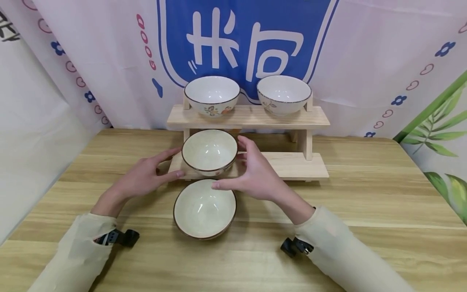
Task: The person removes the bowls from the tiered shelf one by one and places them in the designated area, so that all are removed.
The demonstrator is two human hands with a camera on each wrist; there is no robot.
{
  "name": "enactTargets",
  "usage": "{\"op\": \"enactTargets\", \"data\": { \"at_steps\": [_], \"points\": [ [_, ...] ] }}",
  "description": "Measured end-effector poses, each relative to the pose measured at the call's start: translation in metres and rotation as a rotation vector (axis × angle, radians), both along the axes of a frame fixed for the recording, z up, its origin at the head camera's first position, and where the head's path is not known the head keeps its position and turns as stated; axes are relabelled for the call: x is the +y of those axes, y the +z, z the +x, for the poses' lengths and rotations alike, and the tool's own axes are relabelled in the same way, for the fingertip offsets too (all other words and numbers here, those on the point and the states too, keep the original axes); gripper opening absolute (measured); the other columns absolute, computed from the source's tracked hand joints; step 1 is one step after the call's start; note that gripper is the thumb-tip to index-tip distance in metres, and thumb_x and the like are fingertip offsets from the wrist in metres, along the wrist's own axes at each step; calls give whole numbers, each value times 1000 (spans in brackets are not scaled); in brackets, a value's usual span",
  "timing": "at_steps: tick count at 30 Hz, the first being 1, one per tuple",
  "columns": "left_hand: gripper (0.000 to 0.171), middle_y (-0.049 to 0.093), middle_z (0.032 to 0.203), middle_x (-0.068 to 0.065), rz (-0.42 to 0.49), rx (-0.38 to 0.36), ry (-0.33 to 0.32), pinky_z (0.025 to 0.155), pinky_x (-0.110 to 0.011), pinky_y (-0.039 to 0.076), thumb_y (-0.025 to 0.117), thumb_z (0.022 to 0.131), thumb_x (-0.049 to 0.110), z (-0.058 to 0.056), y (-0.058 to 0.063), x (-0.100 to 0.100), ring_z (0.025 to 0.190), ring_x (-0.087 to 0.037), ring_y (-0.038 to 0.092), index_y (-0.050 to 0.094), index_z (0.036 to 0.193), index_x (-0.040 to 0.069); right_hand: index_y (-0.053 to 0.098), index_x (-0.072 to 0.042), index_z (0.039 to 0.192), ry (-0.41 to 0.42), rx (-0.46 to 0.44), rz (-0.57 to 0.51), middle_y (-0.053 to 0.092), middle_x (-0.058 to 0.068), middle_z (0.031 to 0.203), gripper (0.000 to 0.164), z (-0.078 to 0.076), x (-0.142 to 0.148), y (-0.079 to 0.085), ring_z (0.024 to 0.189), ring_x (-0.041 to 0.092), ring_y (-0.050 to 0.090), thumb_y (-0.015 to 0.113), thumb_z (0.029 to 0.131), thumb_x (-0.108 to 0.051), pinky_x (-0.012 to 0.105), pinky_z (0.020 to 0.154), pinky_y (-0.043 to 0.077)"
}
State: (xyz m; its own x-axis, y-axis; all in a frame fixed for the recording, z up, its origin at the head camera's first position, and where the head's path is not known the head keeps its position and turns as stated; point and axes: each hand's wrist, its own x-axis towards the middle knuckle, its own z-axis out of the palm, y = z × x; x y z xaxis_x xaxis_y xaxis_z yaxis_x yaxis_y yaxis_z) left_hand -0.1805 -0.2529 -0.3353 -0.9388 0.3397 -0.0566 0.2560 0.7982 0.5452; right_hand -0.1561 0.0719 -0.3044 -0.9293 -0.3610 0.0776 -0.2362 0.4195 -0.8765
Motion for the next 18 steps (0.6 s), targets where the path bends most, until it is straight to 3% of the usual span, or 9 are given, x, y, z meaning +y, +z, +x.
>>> {"op": "enactTargets", "data": {
  "at_steps": [8,13,18],
  "points": [
    [82,44,165,-25,3,-12,9,112,-70,44,63,102,60,0,0,1,143,-52,53,28,170,29,12,-8,169,-15,-43,-38,39,12,166,132,-8,-8,-5,143,27,50,98,73,-37,47,123,40],
    [82,44,165,-26,1,-15,14,113,-71,42,63,102,60,1,1,2,146,-53,49,29,169,28,12,-8,169,-22,-39,-72,39,13,164,133,-11,-13,-10,151,24,44,100,72,-35,45,128,33],
    [82,45,164,-26,3,-9,12,113,-71,43,64,102,58,1,1,1,146,-53,48,29,169,27,16,-10,167,-16,-23,-117,42,11,160,129,-12,-19,-12,148,23,47,100,72,-33,45,127,36]
  ]
}}
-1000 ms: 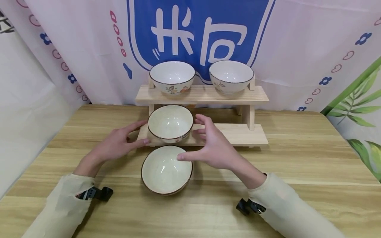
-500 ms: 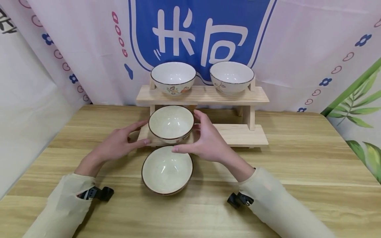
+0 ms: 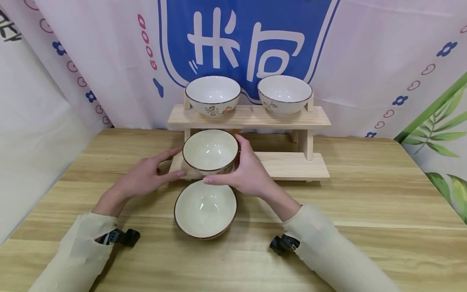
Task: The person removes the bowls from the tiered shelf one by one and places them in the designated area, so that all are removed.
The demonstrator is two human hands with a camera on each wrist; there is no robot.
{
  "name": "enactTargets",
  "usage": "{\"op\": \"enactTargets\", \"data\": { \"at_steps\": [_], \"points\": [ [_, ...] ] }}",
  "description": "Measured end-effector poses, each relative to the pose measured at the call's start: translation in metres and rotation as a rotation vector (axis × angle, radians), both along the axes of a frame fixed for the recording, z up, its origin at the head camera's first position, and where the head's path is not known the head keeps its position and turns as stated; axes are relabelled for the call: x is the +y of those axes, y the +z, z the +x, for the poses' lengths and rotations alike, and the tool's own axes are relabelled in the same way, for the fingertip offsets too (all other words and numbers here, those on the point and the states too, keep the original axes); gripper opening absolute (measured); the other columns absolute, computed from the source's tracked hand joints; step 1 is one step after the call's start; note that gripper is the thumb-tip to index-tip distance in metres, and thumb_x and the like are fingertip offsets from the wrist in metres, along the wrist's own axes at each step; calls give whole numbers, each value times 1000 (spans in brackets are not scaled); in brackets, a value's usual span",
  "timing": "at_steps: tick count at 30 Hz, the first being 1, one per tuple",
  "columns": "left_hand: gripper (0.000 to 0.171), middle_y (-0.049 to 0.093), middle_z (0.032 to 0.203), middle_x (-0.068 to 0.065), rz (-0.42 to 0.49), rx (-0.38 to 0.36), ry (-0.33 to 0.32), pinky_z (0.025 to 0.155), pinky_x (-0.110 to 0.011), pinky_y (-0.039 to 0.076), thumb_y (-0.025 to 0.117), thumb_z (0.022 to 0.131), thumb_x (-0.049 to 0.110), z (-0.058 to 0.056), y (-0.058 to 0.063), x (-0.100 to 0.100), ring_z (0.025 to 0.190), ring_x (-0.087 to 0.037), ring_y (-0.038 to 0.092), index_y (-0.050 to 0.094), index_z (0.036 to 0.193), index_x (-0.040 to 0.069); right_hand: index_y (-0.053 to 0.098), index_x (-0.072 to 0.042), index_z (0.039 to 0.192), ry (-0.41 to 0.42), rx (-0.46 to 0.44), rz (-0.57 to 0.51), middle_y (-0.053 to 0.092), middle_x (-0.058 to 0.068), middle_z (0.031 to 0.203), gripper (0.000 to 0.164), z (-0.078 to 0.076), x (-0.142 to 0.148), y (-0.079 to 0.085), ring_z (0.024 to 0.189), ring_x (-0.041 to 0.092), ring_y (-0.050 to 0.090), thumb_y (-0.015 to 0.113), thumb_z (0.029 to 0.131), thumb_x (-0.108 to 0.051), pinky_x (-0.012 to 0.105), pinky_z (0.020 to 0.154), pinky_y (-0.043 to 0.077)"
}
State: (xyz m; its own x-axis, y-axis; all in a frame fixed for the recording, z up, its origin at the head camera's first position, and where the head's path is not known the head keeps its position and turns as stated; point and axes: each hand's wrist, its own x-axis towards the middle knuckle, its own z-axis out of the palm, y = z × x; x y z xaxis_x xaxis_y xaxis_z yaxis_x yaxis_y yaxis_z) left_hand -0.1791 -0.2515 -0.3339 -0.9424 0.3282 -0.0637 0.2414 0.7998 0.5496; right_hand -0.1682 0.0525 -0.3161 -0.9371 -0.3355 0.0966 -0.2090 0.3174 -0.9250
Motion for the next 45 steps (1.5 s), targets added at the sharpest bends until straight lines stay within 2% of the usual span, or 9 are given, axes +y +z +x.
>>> {"op": "enactTargets", "data": {
  "at_steps": [7,13,25,37,45],
  "points": [
    [81,46,164,-26,1,6,-1,113,-71,42,64,103,58,1,-1,-1,147,-53,47,29,170,28,15,-14,168,-13,-7,-14,41,9,160,133,-1,-6,-1,145,23,49,101,70,-35,46,125,37],
    [81,46,164,-27,2,1,-2,110,-69,46,64,103,57,1,0,0,142,-53,53,28,170,27,10,-15,169,-29,-18,-27,42,8,159,139,-3,-10,-2,146,23,48,102,68,-36,47,126,35],
    [82,45,164,-26,6,4,-5,111,-69,46,64,103,57,-1,-1,0,142,-52,53,28,170,27,12,-18,167,-65,-38,-64,47,4,150,138,-6,-20,-1,137,24,55,104,66,-29,46,119,44],
    [82,45,164,-26,-4,1,0,113,-71,43,63,103,59,0,0,0,146,-54,48,29,170,27,6,-19,170,-99,-35,-23,46,8,155,145,-5,-23,-2,141,26,52,105,65,-31,48,121,43],
    [81,46,164,-25,-1,13,-7,113,-70,43,64,103,57,0,0,0,145,-52,50,30,169,24,15,-18,166,-103,11,-51,49,6,151,135,-7,-25,-6,137,25,55,104,66,-29,46,118,46]
  ]
}}
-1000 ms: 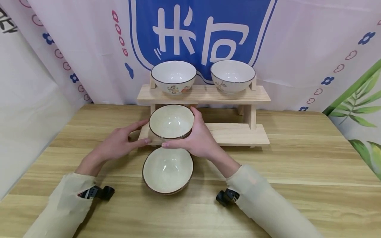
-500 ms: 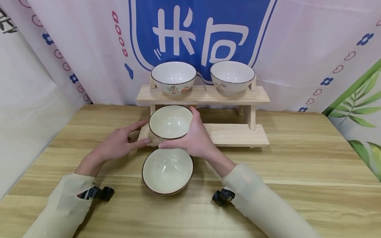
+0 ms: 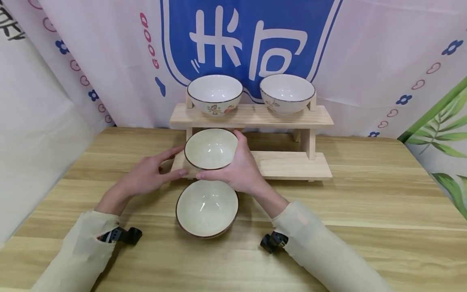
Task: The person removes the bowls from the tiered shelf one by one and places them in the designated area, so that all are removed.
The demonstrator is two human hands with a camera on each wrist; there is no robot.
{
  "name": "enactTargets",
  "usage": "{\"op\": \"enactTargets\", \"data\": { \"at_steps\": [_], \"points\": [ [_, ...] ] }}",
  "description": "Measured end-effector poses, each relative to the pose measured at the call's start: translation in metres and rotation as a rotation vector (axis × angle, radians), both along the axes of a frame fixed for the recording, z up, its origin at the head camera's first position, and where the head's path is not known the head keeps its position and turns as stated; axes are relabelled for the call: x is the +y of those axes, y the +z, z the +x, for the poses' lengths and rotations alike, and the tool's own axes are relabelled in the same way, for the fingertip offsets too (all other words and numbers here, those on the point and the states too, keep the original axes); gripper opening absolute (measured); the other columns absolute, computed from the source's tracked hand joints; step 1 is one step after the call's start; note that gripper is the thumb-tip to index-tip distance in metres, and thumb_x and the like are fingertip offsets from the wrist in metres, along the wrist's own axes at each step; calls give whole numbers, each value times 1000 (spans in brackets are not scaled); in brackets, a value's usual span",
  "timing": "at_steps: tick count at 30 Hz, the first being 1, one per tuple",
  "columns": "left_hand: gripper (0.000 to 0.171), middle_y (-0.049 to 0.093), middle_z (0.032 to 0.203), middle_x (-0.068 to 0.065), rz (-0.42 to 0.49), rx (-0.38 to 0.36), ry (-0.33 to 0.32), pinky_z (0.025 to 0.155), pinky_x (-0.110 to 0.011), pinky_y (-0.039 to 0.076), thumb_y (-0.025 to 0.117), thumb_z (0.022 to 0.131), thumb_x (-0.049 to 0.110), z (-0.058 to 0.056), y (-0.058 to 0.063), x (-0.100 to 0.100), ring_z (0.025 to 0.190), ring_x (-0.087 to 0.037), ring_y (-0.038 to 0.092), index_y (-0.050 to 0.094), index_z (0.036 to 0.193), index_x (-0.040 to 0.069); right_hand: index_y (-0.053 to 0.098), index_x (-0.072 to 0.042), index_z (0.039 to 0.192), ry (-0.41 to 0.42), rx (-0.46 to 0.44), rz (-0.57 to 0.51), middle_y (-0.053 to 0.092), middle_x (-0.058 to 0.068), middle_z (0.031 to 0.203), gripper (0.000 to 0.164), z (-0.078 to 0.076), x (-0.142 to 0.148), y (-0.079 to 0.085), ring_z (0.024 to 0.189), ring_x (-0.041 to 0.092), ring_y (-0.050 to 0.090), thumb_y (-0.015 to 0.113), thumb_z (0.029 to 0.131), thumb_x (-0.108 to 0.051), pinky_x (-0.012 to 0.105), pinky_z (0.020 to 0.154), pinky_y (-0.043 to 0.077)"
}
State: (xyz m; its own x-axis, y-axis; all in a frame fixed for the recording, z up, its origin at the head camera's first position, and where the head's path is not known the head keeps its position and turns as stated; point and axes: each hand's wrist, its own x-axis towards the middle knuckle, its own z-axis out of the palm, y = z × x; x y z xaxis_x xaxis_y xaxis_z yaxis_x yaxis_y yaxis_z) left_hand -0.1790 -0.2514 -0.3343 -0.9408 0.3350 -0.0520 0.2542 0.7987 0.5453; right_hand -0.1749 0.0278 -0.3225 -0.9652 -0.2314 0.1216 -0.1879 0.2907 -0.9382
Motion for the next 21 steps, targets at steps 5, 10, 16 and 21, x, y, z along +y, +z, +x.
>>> {"op": "enactTargets", "data": {
  "at_steps": [5,10,16,21],
  "points": [
    [80,46,164,-25,7,-1,4,113,-70,43,64,103,56,1,1,-1,146,-51,49,31,169,26,18,-17,164,-3,11,-2,49,6,150,129,1,0,-1,136,24,57,103,67,-28,45,116,48],
    [80,47,164,-24,-2,5,6,110,-68,46,64,102,58,1,1,0,143,-49,54,31,169,27,20,-17,164,-6,15,9,51,6,148,128,1,2,-2,134,23,58,103,67,-29,44,114,50],
    [81,46,164,-25,-5,-5,9,109,-67,47,63,102,59,1,1,0,143,-49,53,31,169,25,19,-16,164,-4,9,9,52,7,146,130,4,6,-2,132,23,59,103,66,-30,43,113,50],
    [82,44,165,-25,-4,-12,10,113,-70,43,63,103,59,0,1,0,148,-51,47,31,169,22,19,-16,165,-14,-5,28,52,8,146,131,6,11,0,132,25,60,103,66,-31,44,114,50]
  ]
}}
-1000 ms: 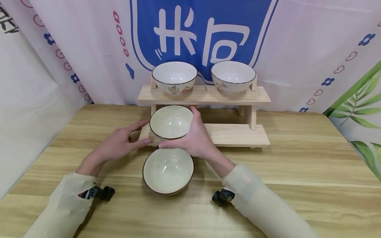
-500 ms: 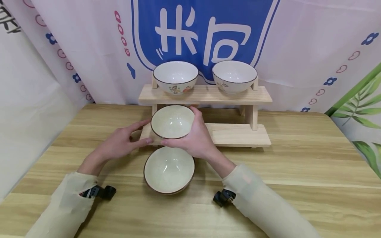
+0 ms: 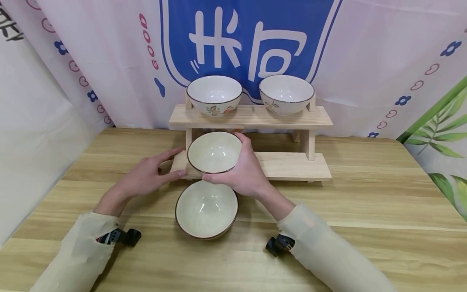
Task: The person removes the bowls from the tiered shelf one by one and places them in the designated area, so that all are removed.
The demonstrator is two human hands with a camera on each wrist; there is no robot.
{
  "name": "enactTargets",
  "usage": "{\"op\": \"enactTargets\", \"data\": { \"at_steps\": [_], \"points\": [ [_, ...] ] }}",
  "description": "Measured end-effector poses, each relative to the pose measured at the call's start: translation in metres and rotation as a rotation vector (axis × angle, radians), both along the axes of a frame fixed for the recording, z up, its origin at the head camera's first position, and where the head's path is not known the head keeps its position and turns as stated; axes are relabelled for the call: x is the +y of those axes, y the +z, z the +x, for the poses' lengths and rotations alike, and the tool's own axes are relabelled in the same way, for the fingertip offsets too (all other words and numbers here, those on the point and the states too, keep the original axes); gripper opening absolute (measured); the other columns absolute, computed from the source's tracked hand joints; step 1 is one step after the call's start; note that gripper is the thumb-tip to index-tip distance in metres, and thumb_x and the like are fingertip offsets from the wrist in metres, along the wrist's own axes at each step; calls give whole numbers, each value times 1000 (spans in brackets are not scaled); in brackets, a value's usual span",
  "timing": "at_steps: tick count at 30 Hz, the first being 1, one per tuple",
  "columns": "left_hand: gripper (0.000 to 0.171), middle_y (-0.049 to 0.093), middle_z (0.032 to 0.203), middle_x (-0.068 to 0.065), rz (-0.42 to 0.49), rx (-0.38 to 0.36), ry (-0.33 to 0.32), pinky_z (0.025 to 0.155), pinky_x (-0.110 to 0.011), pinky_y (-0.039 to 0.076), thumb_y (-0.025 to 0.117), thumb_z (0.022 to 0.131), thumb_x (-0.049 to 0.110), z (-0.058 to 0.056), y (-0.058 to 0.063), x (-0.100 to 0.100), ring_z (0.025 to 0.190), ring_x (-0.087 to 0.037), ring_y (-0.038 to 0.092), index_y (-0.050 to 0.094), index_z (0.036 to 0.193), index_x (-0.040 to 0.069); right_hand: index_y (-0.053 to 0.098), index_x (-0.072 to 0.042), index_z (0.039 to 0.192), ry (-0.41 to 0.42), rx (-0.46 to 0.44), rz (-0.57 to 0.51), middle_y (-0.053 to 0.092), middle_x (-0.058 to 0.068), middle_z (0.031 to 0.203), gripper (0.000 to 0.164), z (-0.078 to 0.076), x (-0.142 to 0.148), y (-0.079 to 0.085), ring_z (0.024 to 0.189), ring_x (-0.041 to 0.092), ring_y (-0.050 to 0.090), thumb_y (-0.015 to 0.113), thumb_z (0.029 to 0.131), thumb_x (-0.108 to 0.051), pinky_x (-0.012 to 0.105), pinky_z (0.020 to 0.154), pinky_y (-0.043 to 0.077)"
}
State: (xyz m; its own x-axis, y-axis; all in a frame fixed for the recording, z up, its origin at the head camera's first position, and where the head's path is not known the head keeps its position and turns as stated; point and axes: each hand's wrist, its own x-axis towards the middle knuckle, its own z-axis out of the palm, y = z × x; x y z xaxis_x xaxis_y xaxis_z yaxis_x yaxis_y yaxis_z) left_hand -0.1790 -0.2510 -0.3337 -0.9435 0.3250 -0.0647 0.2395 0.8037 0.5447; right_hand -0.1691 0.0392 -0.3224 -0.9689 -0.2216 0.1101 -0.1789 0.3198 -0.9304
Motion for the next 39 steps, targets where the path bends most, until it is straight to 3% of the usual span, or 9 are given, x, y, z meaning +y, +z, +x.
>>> {"op": "enactTargets", "data": {
  "at_steps": [25,39],
  "points": [
    [81,47,162,-29,-3,26,1,110,-69,46,65,103,56,5,-2,-5,144,-54,50,30,169,24,18,-16,165,69,-32,-46,49,9,152,131,18,33,14,129,28,65,102,65,-20,43,111,53],
    [82,45,164,-27,-2,17,-7,111,-69,45,64,102,58,1,-2,-1,146,-52,48,30,169,24,23,-15,164,83,5,-43,50,5,153,128,27,61,20,132,27,63,102,64,-12,44,114,51]
  ]
}}
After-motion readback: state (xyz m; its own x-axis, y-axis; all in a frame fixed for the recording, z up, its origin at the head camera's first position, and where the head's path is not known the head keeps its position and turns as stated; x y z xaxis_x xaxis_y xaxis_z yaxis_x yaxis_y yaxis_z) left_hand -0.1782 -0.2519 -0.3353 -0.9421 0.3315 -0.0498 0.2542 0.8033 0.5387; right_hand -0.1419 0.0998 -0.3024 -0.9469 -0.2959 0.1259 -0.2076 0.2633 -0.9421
